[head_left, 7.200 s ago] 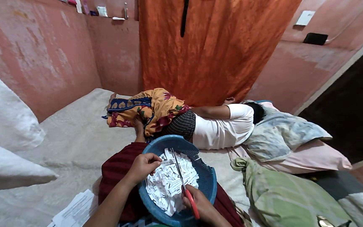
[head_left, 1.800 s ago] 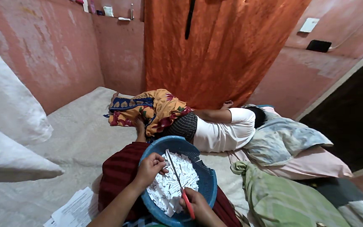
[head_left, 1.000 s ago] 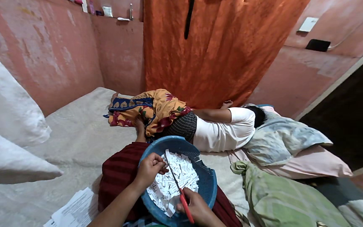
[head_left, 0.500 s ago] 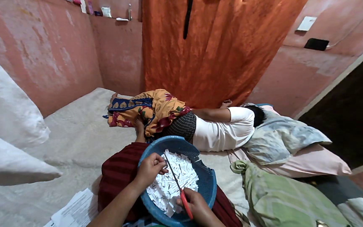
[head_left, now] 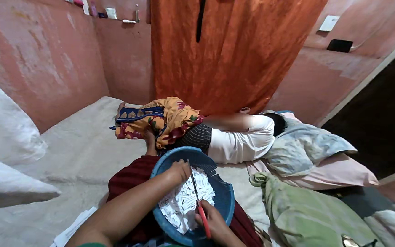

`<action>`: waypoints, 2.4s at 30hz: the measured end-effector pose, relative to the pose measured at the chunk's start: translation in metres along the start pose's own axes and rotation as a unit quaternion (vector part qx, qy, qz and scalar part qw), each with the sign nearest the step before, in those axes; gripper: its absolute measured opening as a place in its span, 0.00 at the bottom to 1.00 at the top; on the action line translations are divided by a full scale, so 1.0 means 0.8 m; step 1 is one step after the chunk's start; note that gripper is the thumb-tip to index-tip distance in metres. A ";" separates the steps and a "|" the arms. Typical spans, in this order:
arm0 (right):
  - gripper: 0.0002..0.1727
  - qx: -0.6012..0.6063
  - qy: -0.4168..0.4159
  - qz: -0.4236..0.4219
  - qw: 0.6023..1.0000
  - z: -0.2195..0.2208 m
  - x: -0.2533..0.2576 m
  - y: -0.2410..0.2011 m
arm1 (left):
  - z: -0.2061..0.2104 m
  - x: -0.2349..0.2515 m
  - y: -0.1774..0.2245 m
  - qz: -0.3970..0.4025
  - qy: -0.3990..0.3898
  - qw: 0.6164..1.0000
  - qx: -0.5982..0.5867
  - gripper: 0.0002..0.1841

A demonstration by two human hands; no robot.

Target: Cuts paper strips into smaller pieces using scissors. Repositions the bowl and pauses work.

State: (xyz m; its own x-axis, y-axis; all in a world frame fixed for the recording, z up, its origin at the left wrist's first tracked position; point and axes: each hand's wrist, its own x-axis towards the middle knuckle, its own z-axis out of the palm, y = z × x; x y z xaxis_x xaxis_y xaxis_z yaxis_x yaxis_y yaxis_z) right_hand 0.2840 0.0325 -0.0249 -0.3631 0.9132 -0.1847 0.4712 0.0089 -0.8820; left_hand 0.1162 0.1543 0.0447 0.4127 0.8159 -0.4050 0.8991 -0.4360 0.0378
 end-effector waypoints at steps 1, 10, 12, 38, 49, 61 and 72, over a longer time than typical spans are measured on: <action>0.29 0.002 0.001 0.000 1.000 0.000 0.000 0.000 | 0.002 0.004 0.002 0.002 -0.004 1.000 0.020 0.18; 0.25 0.025 0.006 -0.014 1.000 0.001 -0.002 -0.004 | 0.007 -0.004 -0.011 -0.016 0.008 1.000 0.011 0.16; 0.25 0.040 0.012 -0.015 0.999 0.002 -0.003 -0.004 | 0.006 -0.016 -0.017 -0.008 0.050 0.999 -0.019 0.15; 0.21 0.135 0.056 -0.016 0.989 0.004 -0.003 0.010 | 0.037 -0.096 -0.052 0.021 0.321 0.766 -0.557 0.10; 0.13 0.184 0.082 0.009 0.980 0.003 -0.004 0.005 | 0.037 -0.095 -0.066 0.065 0.243 0.838 -0.483 0.20; 0.11 0.200 0.073 -0.013 0.977 0.003 -0.005 0.006 | 0.032 -0.102 -0.061 0.035 0.212 0.844 -0.492 0.17; 0.25 0.148 0.007 -0.025 0.989 -0.003 -0.003 0.011 | 0.037 -0.123 -0.053 -0.024 0.238 0.804 -0.544 0.08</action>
State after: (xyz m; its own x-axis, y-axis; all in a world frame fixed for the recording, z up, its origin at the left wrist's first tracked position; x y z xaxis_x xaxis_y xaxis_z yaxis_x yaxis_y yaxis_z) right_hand 0.2909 0.0313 -0.0315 -0.3685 0.9200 -0.1336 0.1972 -0.0631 -0.9783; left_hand 0.0329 0.0813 0.0562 0.1502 0.9877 -0.0430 0.4046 -0.0217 0.9142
